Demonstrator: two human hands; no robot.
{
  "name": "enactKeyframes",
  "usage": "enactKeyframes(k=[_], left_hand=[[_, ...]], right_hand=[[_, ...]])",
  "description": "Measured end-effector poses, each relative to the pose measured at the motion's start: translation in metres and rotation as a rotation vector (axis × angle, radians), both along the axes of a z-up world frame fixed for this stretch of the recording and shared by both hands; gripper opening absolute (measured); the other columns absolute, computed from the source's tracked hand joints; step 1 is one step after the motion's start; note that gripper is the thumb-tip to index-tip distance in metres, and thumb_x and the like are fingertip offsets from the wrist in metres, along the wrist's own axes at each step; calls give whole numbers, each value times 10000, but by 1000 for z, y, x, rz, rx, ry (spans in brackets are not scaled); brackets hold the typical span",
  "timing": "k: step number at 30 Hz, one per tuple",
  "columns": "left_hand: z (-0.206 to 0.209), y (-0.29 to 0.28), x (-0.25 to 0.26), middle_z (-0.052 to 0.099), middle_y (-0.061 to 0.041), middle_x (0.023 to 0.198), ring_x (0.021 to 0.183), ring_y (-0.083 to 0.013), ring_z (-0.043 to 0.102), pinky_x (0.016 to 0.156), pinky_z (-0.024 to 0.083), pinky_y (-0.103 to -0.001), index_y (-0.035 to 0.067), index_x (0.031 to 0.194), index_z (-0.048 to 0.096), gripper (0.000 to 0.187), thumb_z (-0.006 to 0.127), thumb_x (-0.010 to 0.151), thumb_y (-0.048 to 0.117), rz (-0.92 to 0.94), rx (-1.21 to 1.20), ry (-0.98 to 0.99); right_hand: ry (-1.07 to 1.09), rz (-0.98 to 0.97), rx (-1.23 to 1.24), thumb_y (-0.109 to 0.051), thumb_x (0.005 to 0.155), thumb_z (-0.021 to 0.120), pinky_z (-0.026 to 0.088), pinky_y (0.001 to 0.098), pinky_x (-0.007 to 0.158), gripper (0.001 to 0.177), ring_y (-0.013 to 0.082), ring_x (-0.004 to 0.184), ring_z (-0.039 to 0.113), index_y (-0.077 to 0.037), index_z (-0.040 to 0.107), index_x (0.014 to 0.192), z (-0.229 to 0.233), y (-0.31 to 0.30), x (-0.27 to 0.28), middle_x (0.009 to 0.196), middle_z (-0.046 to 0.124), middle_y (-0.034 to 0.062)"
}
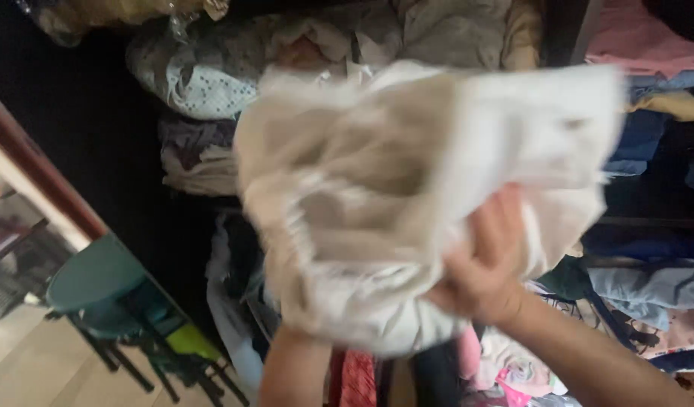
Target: Organizing and storing folded clothes into a wardrobe.
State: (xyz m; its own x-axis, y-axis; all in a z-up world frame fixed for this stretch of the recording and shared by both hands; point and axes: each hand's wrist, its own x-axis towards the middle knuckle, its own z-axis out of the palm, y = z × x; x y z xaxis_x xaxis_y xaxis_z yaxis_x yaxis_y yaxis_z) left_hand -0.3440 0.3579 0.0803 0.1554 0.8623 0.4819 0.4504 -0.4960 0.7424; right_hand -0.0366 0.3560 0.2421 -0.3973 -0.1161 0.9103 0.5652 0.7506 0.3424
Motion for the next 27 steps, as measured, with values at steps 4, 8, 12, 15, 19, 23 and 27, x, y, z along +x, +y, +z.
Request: enactKeyframes(k=[4, 8, 12, 15, 19, 23, 27], left_hand=[[21, 17, -34, 585, -104, 1422, 1313, -305, 564, 1108, 454, -444, 159, 1379, 545, 470, 552, 987, 418, -33, 74, 33], [27, 42, -58, 591, -103, 1415, 1308, -303, 568, 1105, 456, -442, 161, 1371, 554, 453, 562, 989, 405, 22, 150, 27], [24, 73, -74, 596, -102, 1409, 1304, -302, 572, 1103, 458, -441, 164, 1363, 562, 436, 571, 991, 391, 86, 201, 18], [20, 108, -79, 600, -101, 1404, 1301, -302, 575, 1101, 459, -440, 166, 1357, 568, 424, 579, 992, 381, 104, 226, 29], [7, 145, -80, 606, -99, 1397, 1297, -301, 579, 1099, 461, -439, 168, 1348, 577, 407, 588, 994, 368, 135, 218, 64], [2, 181, -87, 612, -98, 1391, 1293, -300, 582, 1096, 463, -438, 171, 1340, 585, 391, 598, 995, 354, 190, 220, 99], [2, 212, -101, 617, -97, 1384, 1288, -298, 586, 1094, 464, -436, 173, 1332, 594, 375, 607, 997, 341, 200, 206, 165]], right_hand=[[-35, -3, -673, -505, 1058, 592, 472, 519, 1143, 432, 241, 1338, 599, -183, 649, 1340, -42, 100, 28, 1433, 644, 53], [-23, -861, -73, -476, 906, 555, 337, 535, 1076, 648, 276, 1315, 520, -87, 554, 1425, -5, 155, 26, 1468, 536, 110], [-10, -1217, -14, -455, 1113, 415, 303, 460, 1248, 649, 231, 1534, 416, -99, 372, 1653, 19, 207, 53, 1679, 454, 70], [-64, -1215, -28, -463, 1111, 407, 313, 459, 1244, 629, 239, 1507, 435, -98, 396, 1623, 31, 230, 65, 1645, 474, 77], [-167, -1189, -117, -479, 1107, 390, 333, 455, 1235, 599, 256, 1454, 473, -94, 446, 1563, 47, 213, 38, 1577, 515, 93], [-268, -1140, -192, -495, 1103, 374, 352, 452, 1226, 580, 273, 1400, 511, -91, 495, 1502, 87, 178, -10, 1509, 555, 108], [-346, -1119, -311, -510, 1100, 357, 372, 449, 1217, 575, 289, 1347, 549, -88, 544, 1442, 124, 130, -53, 1442, 596, 124]])
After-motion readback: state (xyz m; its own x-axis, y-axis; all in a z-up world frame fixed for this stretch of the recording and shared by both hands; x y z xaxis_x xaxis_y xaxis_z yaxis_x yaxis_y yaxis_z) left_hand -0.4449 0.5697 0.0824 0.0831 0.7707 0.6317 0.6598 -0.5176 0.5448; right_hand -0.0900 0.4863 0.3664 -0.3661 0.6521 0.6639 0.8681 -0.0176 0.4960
